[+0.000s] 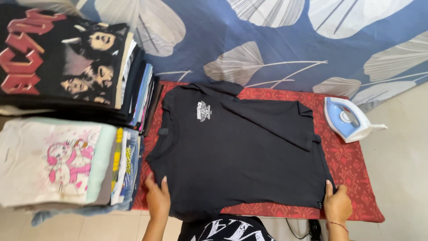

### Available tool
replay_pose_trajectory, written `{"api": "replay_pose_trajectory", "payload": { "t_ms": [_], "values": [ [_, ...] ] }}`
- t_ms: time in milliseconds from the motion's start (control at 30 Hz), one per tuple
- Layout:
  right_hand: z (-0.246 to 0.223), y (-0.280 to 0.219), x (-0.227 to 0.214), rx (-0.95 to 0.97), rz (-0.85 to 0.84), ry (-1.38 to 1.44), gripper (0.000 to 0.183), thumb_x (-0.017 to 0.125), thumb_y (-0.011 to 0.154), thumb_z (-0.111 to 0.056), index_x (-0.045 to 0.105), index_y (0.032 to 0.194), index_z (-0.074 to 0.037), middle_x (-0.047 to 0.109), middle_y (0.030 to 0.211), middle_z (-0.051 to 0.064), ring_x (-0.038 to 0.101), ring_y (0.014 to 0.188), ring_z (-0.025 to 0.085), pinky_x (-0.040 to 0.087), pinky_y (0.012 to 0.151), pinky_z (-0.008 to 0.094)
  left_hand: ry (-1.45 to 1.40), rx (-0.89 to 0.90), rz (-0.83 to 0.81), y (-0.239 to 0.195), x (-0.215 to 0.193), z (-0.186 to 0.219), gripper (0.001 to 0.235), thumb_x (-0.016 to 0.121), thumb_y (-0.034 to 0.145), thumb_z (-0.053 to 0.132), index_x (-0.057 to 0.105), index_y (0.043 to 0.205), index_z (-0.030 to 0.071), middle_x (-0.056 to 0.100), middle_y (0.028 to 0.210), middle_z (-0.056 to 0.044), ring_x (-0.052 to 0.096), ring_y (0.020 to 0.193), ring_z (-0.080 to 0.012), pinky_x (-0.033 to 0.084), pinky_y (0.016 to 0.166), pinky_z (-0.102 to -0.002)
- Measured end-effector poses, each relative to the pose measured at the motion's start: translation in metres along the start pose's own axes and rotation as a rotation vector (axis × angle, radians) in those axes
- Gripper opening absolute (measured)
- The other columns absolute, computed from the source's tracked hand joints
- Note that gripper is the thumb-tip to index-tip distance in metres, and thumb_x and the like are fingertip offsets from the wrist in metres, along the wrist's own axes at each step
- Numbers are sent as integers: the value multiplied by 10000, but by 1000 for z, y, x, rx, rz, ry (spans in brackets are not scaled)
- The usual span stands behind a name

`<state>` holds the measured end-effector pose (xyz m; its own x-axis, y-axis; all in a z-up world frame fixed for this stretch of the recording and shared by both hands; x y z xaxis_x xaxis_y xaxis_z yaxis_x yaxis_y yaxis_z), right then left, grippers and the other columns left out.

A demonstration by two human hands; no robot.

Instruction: Ironing a black t-shirt on a low ironing board

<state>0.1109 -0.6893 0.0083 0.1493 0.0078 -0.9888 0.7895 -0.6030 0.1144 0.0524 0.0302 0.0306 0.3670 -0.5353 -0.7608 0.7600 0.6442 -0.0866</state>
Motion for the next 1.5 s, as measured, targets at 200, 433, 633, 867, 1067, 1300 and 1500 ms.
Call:
{"api": "replay_pose_trajectory", "payload": {
  "t_ms": [200,433,633,867,1067,1300,1500],
  "values": [
    [8,-7,-6,-32,-26,-4,498,542,1116,-544,673,1055,-67,753,871,219,700,786,471,545,685,512,40,62,-7,12,-5,-19,547,632,958,200,429,1456,96,747,840,-163,723,769,-418,550,699,-494],
    [8,3,-2,9,-81,-95,529,526,1083,-571,670,1017,-66,765,875,196,718,797,433,559,692,477,675,-72,-370,40,30,-55,599,535,929,510,380,1459,279,769,1027,-122,748,926,-402,580,793,-523],
    [-84,57,-70,-79,-79,91,455,681,1006,-422,741,969,28,742,928,206,684,800,399,538,719,449,417,323,-323,106,21,80,481,646,859,547,739,1088,134,728,1103,-93,698,997,-341,572,859,-438],
    [-194,158,-10,-189,-205,301,445,767,916,-464,770,1081,-51,769,990,245,714,1016,459,573,841,545,42,549,-70,250,117,190,300,751,929,324,769,1098,76,736,977,-120,755,859,-293,615,728,-404],
    [-251,211,33,-24,-465,374,645,889,787,-384,631,1274,-49,765,976,272,773,785,385,564,880,496,118,258,-272,313,201,236,761,867,807,269,498,1448,87,487,1476,-160,568,1313,-393,541,1030,-539],
    [-278,305,64,-181,-471,412,248,705,960,-231,745,894,4,714,618,221,757,753,399,562,729,466,264,262,-347,356,243,229,454,853,779,232,745,1220,215,734,1168,-31,700,1140,-267,605,907,-412],
    [-277,337,95,51,-248,1064,190,577,1063,-93,529,1135,76,706,866,251,732,686,273,635,597,394,-591,351,30,348,212,217,311,632,772,-160,637,1051,-22,591,1061,-213,725,746,-375,607,616,-363]
  ]
}}
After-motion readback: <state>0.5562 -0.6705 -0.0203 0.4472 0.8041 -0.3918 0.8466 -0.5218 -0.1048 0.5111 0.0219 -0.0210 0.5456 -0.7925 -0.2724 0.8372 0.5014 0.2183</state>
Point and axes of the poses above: each hand's wrist, its own y-axis towards the middle knuckle, its own x-axis out of the palm, z = x × y, the point moved 9 cm from there along y, towards the middle knuckle
